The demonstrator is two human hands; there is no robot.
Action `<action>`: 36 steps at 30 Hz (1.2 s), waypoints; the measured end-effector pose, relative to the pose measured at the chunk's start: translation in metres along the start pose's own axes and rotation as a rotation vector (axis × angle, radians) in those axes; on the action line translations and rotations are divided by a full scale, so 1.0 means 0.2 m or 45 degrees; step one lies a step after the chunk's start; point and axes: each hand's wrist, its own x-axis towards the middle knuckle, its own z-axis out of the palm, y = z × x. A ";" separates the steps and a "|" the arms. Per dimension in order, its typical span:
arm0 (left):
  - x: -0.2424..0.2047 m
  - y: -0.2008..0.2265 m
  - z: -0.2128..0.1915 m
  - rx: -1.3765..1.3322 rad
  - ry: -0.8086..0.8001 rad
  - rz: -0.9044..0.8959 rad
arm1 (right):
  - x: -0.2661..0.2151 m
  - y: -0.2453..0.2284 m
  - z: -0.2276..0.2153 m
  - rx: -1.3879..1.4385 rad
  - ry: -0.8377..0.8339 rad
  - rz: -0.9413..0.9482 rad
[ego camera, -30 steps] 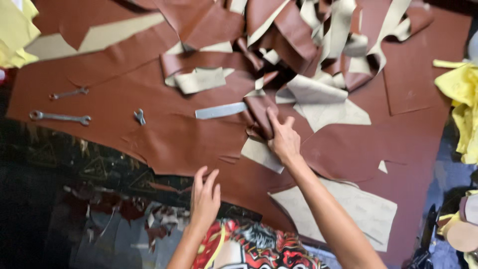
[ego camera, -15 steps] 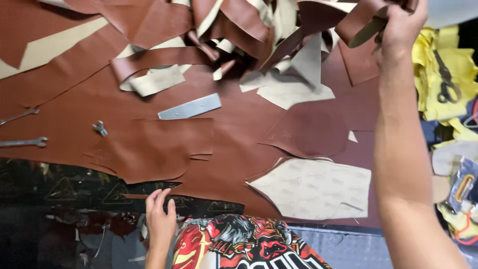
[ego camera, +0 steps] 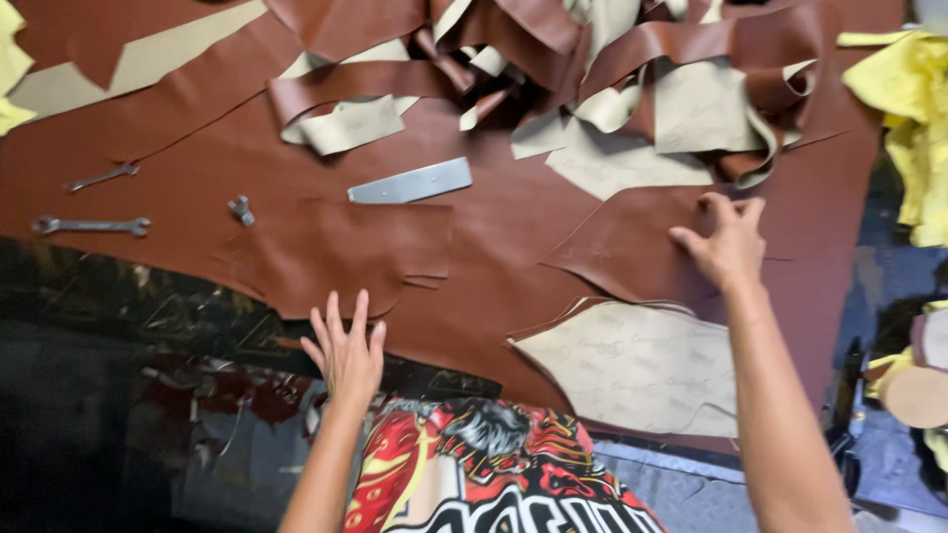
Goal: The person sorts through a large pile of brown leather scraps on a workbench. They repeatedly pick up individual pieces, unfold them to inspect the surface, and place them back into the pile or onto the table. The person also handles a paper pattern template, placing it on the leather and moving it aside.
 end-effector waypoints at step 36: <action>0.66 -0.95 -0.26 -0.325 0.064 -0.188 | -0.10 -1.22 0.07 0.157 0.475 -0.261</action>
